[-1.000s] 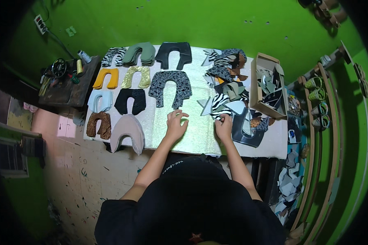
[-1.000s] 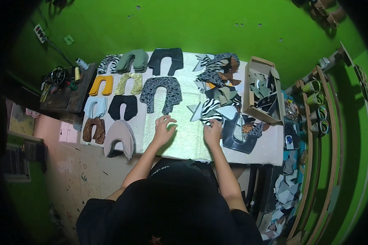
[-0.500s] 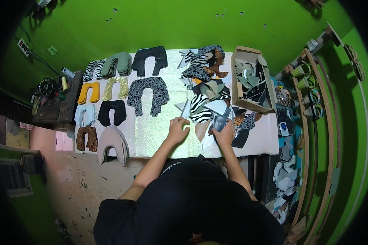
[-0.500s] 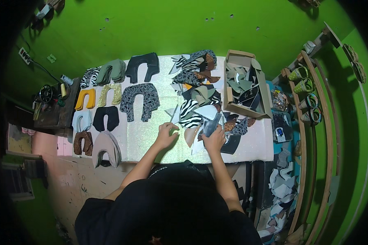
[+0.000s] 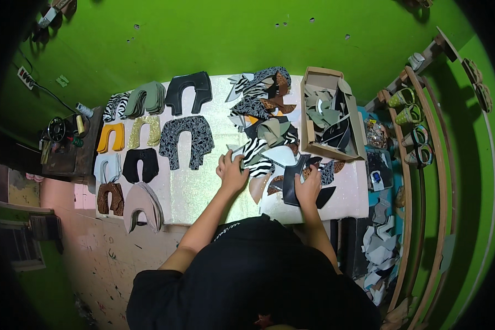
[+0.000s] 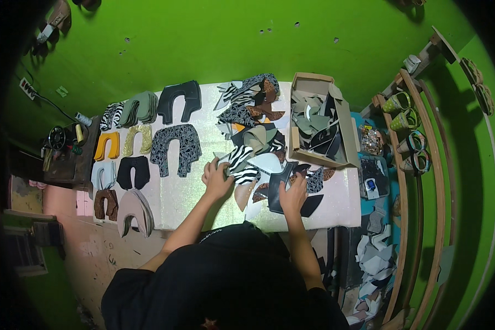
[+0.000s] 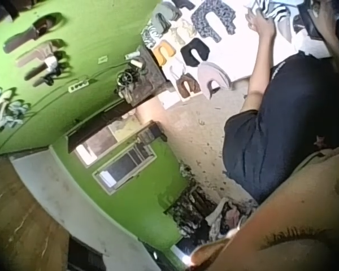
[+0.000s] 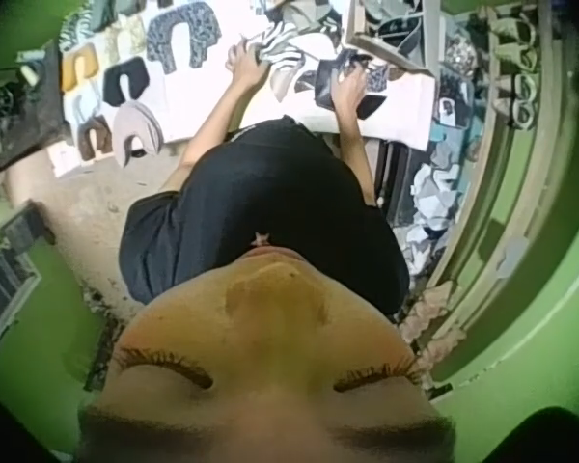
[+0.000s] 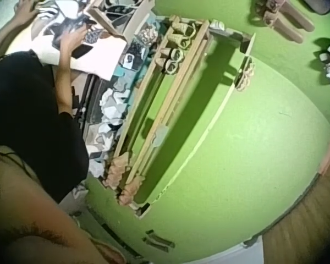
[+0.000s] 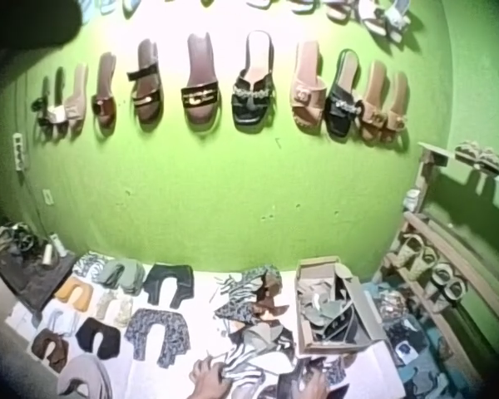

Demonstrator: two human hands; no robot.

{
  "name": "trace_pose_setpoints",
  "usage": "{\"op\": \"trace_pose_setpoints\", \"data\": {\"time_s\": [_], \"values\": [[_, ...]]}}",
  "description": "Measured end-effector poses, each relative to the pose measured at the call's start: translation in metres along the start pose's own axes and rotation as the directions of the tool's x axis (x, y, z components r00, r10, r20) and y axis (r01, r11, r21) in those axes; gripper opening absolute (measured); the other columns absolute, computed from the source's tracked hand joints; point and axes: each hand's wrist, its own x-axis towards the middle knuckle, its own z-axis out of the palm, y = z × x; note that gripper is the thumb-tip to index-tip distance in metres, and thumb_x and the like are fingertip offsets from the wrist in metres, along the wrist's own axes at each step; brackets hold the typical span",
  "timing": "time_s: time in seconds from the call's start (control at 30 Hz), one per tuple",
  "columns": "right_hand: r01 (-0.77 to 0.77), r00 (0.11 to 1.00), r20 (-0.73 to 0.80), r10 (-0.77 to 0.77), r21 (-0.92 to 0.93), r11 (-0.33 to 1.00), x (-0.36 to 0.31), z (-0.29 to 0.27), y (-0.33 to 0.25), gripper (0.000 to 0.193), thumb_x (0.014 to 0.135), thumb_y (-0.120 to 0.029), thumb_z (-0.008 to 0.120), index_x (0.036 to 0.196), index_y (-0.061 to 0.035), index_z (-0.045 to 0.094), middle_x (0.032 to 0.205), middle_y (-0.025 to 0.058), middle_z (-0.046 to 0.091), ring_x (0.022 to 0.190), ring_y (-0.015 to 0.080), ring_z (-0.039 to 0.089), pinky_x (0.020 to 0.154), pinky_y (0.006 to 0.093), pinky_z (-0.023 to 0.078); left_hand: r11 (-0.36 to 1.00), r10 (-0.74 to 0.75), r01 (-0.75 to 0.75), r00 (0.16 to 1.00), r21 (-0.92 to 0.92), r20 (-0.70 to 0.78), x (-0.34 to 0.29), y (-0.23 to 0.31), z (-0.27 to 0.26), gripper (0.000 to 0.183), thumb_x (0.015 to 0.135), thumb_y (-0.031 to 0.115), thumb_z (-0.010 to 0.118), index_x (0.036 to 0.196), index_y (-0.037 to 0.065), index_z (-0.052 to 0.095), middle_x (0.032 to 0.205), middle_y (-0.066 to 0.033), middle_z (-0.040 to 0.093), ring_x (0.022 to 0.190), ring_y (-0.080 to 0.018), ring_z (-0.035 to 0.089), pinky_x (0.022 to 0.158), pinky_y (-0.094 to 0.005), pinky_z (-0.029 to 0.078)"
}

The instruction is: Organizing and sorting various patterned fabric shoe upper components on a work table.

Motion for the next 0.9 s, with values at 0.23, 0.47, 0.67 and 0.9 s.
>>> {"op": "trace_pose_setpoints", "data": {"time_s": [0.23, 0.47, 0.67, 0.9], "values": [[0.170, 0.983, -0.022, -0.182, 0.482, 0.859, 0.044, -0.020, -0.030, 0.027, 0.072, -0.006, 0.060, 0.098, -0.0023, 0.054, 0.075, 0.0080, 0.044, 0.064, 0.0190, 0.043, 0.058, 0.0286, 0.038, 0.997, 0.079, -0.077, 0.991, -0.023, 0.105, 0.012, 0.024, 0.014, 0.051, 0.069, 0.023, 0.063, 0.116, 0.012, 0.047, 0.138, -0.0170, 0.021, 0.131, -0.0363, 0.008, 0.098, -0.0612, 0.008], [0.325, 0.923, -0.269, -0.274, 0.170, 0.930, 0.157, -0.056, 0.007, 0.034, 0.068, -0.002, 0.056, 0.102, -0.0035, 0.052, 0.098, 0.0146, 0.048, 0.095, 0.0321, 0.044, 0.086, 0.0399, 0.034, 0.818, 0.554, -0.543, 0.833, -0.187, 0.005, 0.037, 0.090, 0.026, 0.042, 0.072, 0.019, 0.060, 0.112, 0.009, 0.046, 0.133, -0.0152, 0.031, 0.127, -0.0358, 0.022, 0.099, -0.0491, 0.020], [0.510, 0.851, -0.047, -0.523, 0.314, 0.801, 0.251, -0.055, 0.001, 0.036, 0.067, -0.005, 0.060, 0.102, -0.0019, 0.051, 0.104, 0.0160, 0.050, 0.099, 0.0349, 0.047, 0.087, 0.0379, 0.038, 0.623, 0.781, -0.755, 0.614, -0.205, 0.111, 0.063, 0.150, 0.035, 0.036, 0.077, 0.009, 0.055, 0.112, 0.010, 0.048, 0.128, -0.0091, 0.040, 0.126, -0.0269, 0.030, 0.099, -0.0467, 0.025], [0.396, 0.873, 0.302, -0.383, 0.021, 0.918, 0.330, 0.022, -0.004, 0.061, 0.062, -0.026, 0.069, 0.115, -0.0070, 0.048, 0.116, 0.0140, 0.050, 0.108, 0.0326, 0.047, 0.090, 0.0409, 0.038, 0.643, 0.762, -0.722, 0.637, -0.257, 0.117, 0.074, 0.156, 0.057, 0.037, 0.073, 0.006, 0.054, 0.109, 0.015, 0.056, 0.112, 0.0017, 0.055, 0.099, -0.0168, 0.050, 0.072, -0.0324, 0.033]]}}
